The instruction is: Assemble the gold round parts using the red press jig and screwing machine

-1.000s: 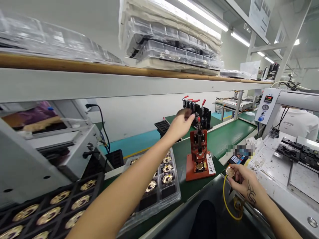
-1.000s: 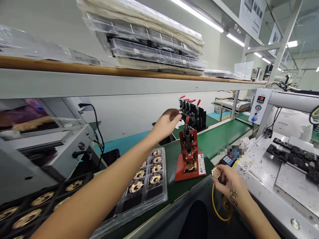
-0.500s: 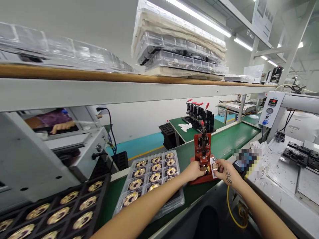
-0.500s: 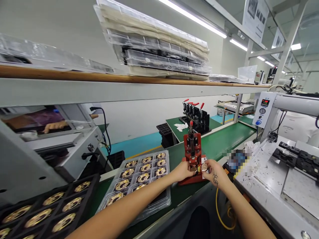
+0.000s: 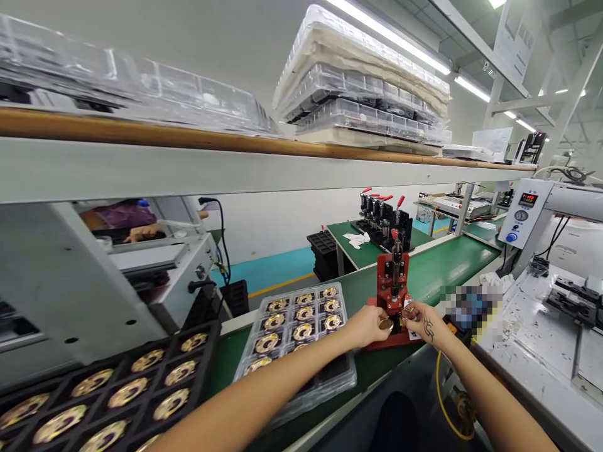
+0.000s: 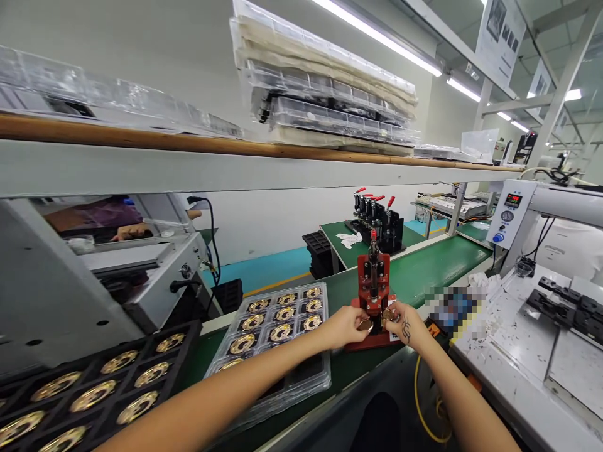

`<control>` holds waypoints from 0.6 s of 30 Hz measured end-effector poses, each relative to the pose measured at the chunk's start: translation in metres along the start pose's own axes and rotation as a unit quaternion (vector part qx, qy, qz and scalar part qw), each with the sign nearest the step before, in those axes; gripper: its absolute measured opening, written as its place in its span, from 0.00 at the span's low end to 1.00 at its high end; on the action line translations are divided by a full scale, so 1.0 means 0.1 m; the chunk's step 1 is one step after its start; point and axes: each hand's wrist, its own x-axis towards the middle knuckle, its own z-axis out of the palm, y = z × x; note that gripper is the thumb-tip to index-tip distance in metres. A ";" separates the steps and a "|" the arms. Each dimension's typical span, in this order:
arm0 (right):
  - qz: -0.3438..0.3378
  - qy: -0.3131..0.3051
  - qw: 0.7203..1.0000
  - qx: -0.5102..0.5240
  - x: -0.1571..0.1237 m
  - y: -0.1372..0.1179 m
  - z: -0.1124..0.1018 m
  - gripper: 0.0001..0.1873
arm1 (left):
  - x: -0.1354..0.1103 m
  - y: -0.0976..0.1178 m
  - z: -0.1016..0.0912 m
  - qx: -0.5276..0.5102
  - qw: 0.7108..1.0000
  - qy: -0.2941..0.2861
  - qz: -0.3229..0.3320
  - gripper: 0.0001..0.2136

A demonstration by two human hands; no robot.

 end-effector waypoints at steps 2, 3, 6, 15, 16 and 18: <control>-0.004 -0.035 0.999 -0.012 0.04 -0.01 0.01 0.13 | -0.20 0.00 -0.21 0.006 1.000 0.011 0.013 0.06; -0.007 -0.052 0.998 -0.017 0.07 -0.02 0.02 0.13 | -0.30 0.00 -0.32 0.010 1.000 0.021 0.019 0.07; -0.020 -0.101 0.994 -0.030 0.19 -0.07 0.08 0.14 | -0.62 0.00 -0.65 0.023 0.997 0.071 0.037 0.12; -0.016 -0.077 0.995 -0.066 0.18 -0.32 -0.15 0.16 | -1.59 -0.18 -1.49 -0.257 0.945 0.188 -0.079 0.21; -0.013 -0.046 0.997 -0.065 0.19 -0.37 -0.28 0.21 | -1.73 -0.21 -1.57 -0.282 0.931 0.214 -0.092 0.23; -0.011 0.034 0.998 -0.054 0.30 -0.51 -0.58 0.32 | -1.99 -0.24 -1.71 -0.296 0.909 0.276 -0.101 0.25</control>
